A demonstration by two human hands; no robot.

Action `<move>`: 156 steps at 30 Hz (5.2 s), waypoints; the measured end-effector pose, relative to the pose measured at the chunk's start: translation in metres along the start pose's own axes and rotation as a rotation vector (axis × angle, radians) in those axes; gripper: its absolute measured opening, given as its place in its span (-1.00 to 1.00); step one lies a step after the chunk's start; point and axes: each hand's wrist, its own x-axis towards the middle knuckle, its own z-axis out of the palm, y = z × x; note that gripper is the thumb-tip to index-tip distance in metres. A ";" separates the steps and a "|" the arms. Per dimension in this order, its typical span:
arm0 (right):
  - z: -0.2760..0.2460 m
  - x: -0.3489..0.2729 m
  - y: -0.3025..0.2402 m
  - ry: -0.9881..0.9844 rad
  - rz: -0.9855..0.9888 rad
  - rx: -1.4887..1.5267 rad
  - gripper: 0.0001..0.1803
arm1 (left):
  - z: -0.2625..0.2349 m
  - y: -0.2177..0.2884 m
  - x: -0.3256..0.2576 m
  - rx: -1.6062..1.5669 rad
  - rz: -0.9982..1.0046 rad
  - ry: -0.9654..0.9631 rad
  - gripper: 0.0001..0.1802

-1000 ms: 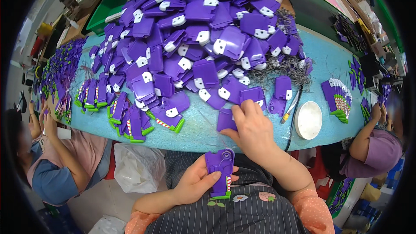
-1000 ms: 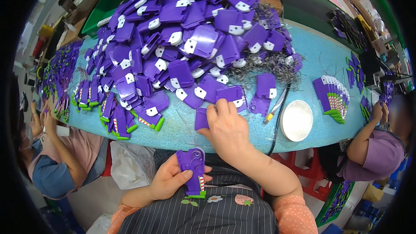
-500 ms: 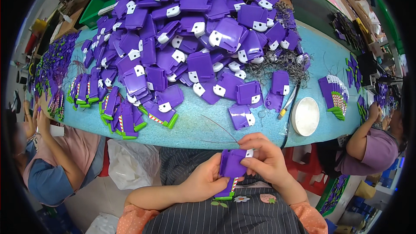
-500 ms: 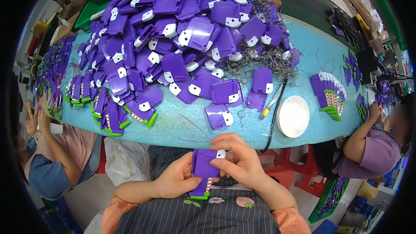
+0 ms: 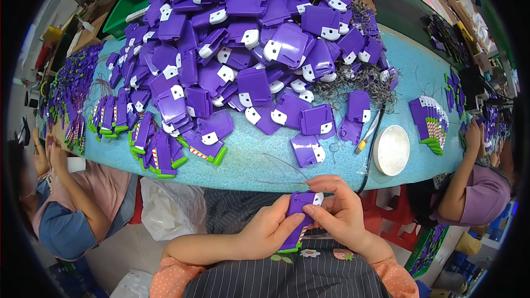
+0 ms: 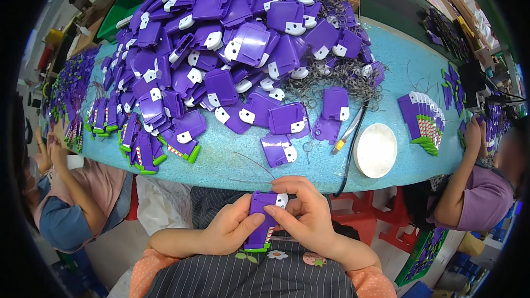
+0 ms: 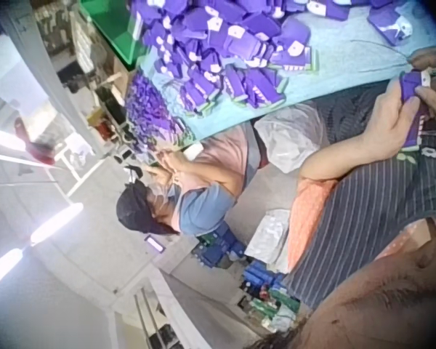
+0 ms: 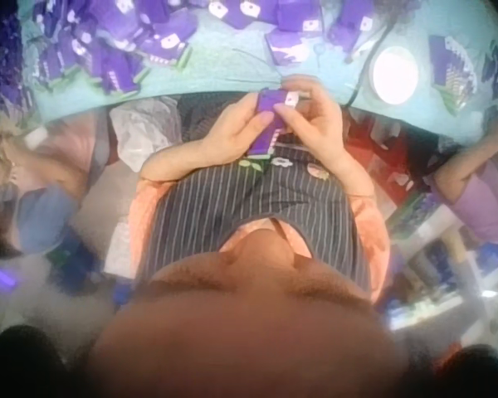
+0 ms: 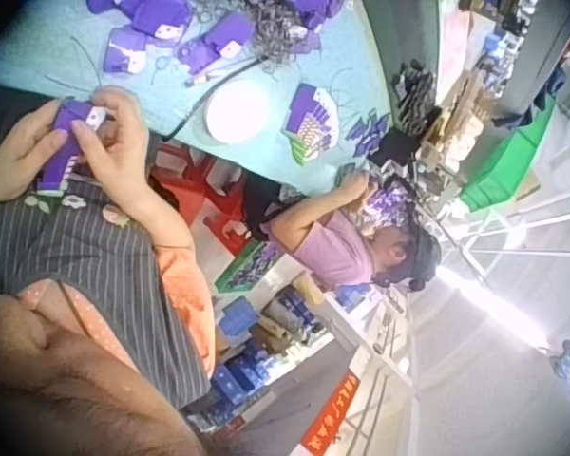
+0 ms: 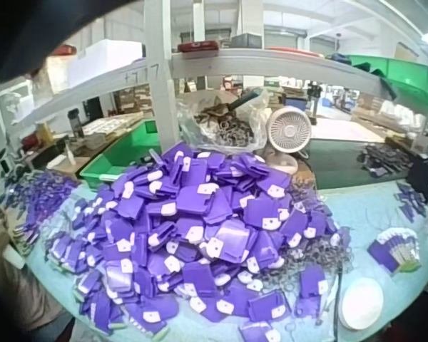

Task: The person assembles purple plastic components by hand at a factory workstation. They pick up a purple housing, insert a white internal piece, and attach a green base, then place the finished unit on the table. The process is repeated continuously with a large pile of parts available.

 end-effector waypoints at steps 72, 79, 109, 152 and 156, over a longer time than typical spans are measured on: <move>-0.017 0.005 0.043 -0.260 -0.163 0.282 -0.80 | -0.024 0.035 0.034 -0.165 0.076 -0.153 -0.79; -0.020 0.003 0.037 -0.239 -0.170 0.246 -0.78 | -0.029 0.022 0.042 -0.329 0.018 -0.281 -0.70; -0.236 0.056 -0.018 0.901 -0.495 -1.310 -0.73 | -0.045 0.050 0.120 1.401 0.731 0.568 -0.56; -0.010 0.050 -0.018 -0.206 -0.156 0.025 -0.69 | -0.094 -0.043 -0.018 1.267 0.613 1.090 -0.84; -0.022 0.017 -0.018 0.036 -0.260 0.514 -0.60 | -0.075 -0.042 0.009 1.115 0.702 0.883 -0.85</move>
